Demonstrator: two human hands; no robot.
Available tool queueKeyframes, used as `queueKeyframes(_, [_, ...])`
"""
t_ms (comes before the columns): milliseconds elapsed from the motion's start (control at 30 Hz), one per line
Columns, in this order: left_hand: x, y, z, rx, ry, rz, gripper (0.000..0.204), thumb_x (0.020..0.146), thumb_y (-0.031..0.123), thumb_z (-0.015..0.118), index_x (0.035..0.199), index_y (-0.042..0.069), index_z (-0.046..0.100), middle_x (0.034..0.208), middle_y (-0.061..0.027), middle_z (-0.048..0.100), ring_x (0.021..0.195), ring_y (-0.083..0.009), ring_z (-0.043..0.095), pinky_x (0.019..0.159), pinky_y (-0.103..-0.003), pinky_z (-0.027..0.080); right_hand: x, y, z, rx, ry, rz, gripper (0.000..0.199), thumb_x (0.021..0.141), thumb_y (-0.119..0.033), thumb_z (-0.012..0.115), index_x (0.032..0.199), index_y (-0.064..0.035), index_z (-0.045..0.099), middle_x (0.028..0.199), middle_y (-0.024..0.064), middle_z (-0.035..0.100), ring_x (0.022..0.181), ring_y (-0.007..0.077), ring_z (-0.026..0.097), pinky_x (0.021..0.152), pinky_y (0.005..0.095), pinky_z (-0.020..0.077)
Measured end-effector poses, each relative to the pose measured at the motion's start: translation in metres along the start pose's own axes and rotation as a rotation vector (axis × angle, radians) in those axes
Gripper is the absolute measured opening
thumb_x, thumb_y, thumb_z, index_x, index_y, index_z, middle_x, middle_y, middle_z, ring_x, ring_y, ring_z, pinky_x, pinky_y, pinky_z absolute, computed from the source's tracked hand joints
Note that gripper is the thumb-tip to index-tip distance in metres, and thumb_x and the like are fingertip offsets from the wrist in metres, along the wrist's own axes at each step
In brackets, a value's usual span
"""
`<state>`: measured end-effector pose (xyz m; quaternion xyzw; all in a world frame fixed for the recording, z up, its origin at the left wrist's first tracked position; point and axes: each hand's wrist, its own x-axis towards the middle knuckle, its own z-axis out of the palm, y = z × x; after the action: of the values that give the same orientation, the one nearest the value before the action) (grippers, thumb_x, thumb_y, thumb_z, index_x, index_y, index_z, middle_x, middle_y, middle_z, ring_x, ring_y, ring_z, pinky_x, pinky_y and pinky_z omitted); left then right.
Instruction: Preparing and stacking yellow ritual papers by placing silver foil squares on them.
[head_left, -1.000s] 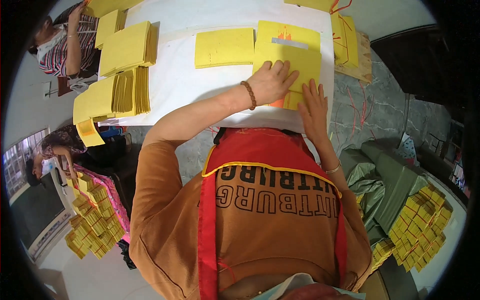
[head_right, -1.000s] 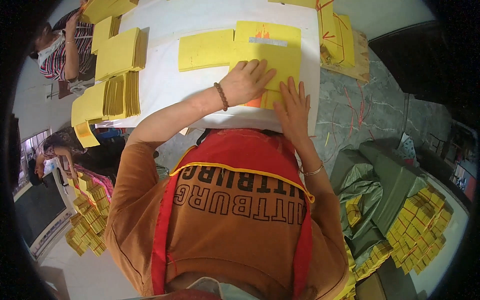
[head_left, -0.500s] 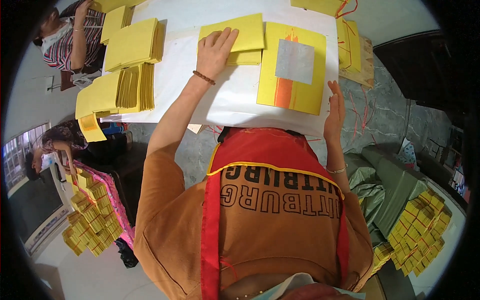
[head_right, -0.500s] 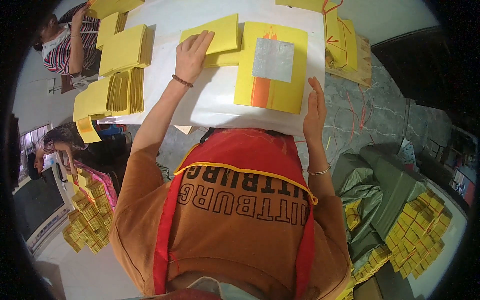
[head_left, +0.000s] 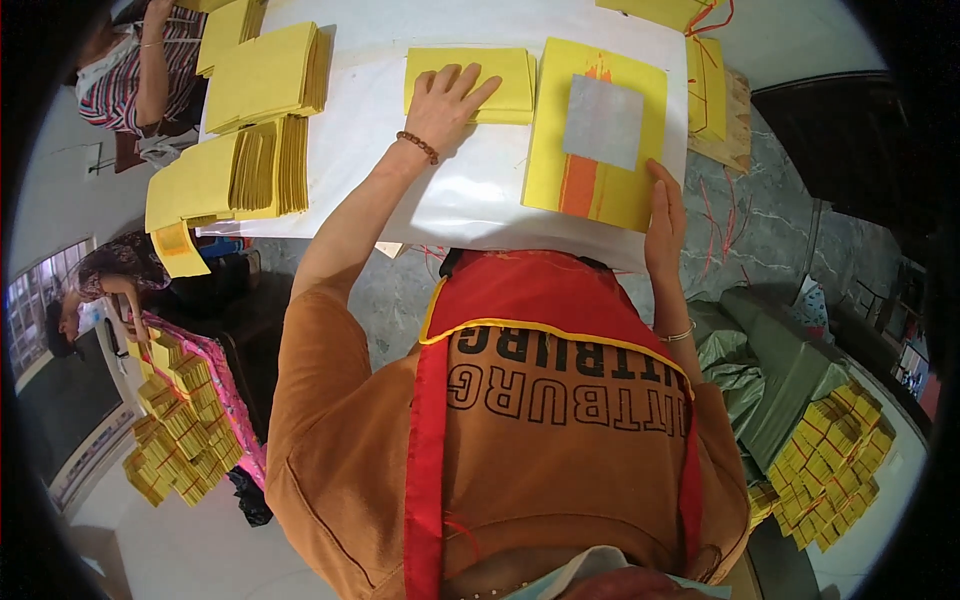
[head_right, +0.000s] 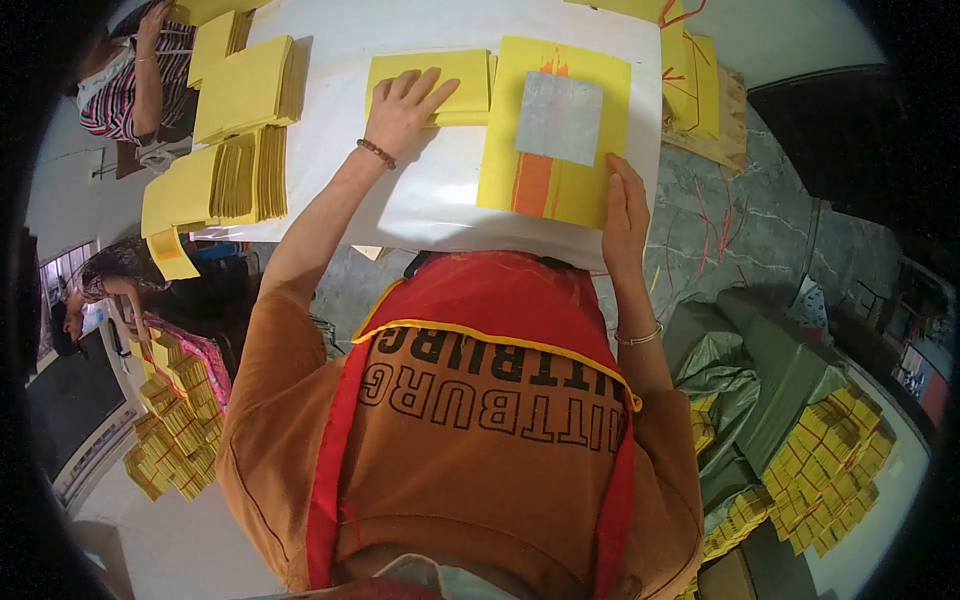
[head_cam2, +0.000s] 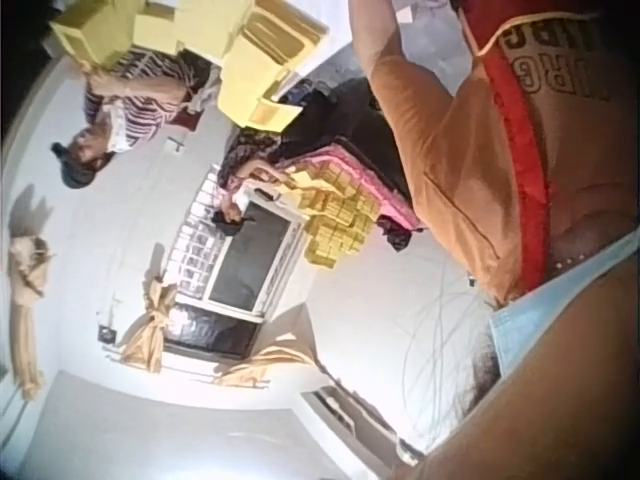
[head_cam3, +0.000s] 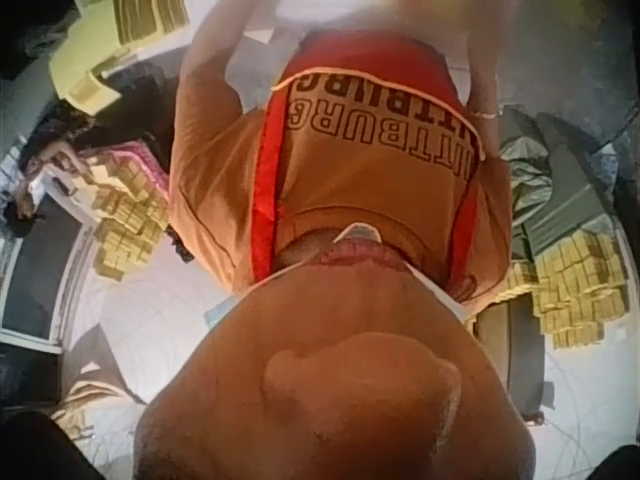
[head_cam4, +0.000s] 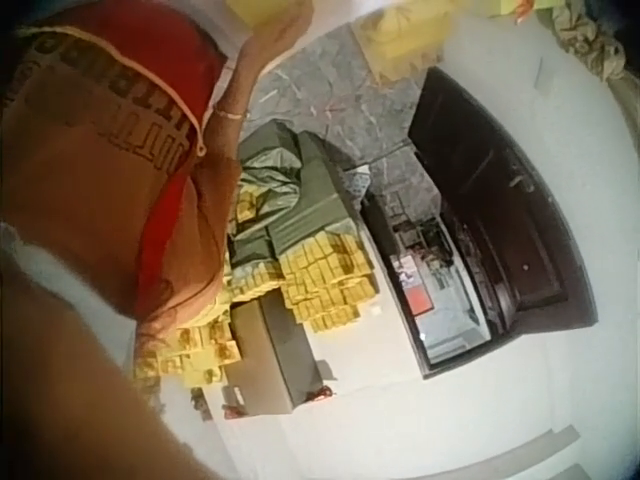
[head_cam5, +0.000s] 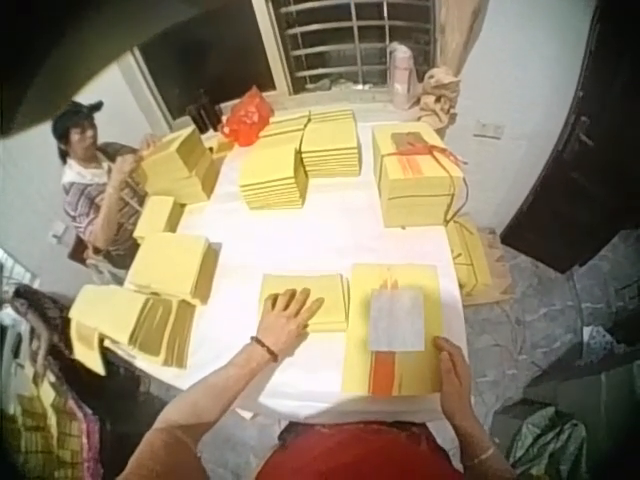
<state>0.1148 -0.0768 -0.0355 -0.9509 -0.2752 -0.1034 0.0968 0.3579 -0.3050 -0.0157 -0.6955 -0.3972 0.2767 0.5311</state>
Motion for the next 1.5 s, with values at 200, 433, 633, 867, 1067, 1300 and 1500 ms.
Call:
queueKeyframes(200, [-0.001,-0.001,0.006,-0.021,-0.396,-0.009,0.075,0.078,0.014,0.056,0.142,0.030,0.021,0.146,-0.0089,0.022,0.131,-0.0311,0.024,0.105,-0.051,0.020,0.002,-0.002,0.001,-0.006,-0.010,-0.033,0.031,0.095,-0.017,0.040,0.115,0.0004,0.055,0.122,0.0126,0.052,0.118,0.0218,0.046,0.101,0.0306,0.0312])
queueKeyframes(433, [0.001,-0.003,0.005,-0.049,-0.533,-0.021,0.080,0.078,0.015,0.052,0.144,0.032,0.010,0.151,-0.0117,0.007,0.138,-0.0345,0.008,0.108,-0.055,0.010,0.000,0.006,-0.002,-0.191,0.005,-0.174,0.026,0.089,-0.013,0.050,0.112,-0.0026,0.058,0.123,0.0116,0.053,0.121,0.0279,0.042,0.103,0.0372,0.0301])
queueKeyframes(633, [0.009,-0.008,-0.017,-0.244,-0.339,0.039,0.070,0.078,0.027,0.060,0.140,0.028,0.028,0.148,-0.0109,0.018,0.135,-0.0330,0.017,0.106,-0.055,0.015,0.002,0.006,-0.002,-0.404,-0.062,-0.274,0.026,0.081,-0.013,0.061,0.106,-0.0067,0.062,0.121,0.0093,0.055,0.122,0.0332,0.040,0.101,0.0417,0.0309])
queueKeyframes(867, [0.008,0.070,-0.067,-0.524,-0.043,0.347,0.049,0.078,0.033,0.063,0.121,0.012,0.053,0.124,-0.0098,0.050,0.108,-0.0276,0.046,0.088,-0.040,0.035,0.005,0.013,0.000,-0.347,-0.057,-0.303,0.026,0.077,-0.015,0.065,0.101,-0.0057,0.063,0.119,0.0090,0.056,0.118,0.0331,0.044,0.099,0.0411,0.0338])
queueKeyframes(1067, [0.004,0.084,-0.070,-0.552,-0.093,0.414,0.037,0.079,0.030,0.063,0.110,0.010,0.059,0.107,-0.0078,0.057,0.097,-0.0243,0.051,0.082,-0.036,0.041,0.006,0.014,-0.004,-0.213,-0.086,-0.221,0.022,0.083,-0.016,0.060,0.102,-0.0054,0.063,0.120,0.0101,0.055,0.117,0.0293,0.046,0.100,0.0374,0.0339])
queueKeyframes(1300, [0.017,0.077,-0.070,-0.947,-0.216,0.290,0.017,0.086,0.019,0.056,0.086,0.003,0.063,0.082,-0.0105,0.062,0.078,-0.0280,0.058,0.069,-0.034,0.047,0.009,0.010,-0.012,0.240,-0.138,0.033,0.045,0.099,-0.028,0.029,0.100,0.0014,0.063,0.123,0.0122,0.053,0.117,0.0216,0.046,0.101,0.0314,0.0318])
queueKeyframes(1500, [0.024,0.070,-0.071,-1.090,-0.468,0.075,0.014,0.084,0.014,0.060,0.089,0.001,0.065,0.079,-0.0095,0.065,0.070,-0.0168,0.060,0.064,-0.028,0.047,0.011,0.012,-0.012,0.248,-0.136,0.077,0.050,0.099,-0.030,0.024,0.101,0.0014,0.063,0.122,0.0136,0.054,0.115,0.0230,0.047,0.102,0.0316,0.0305])
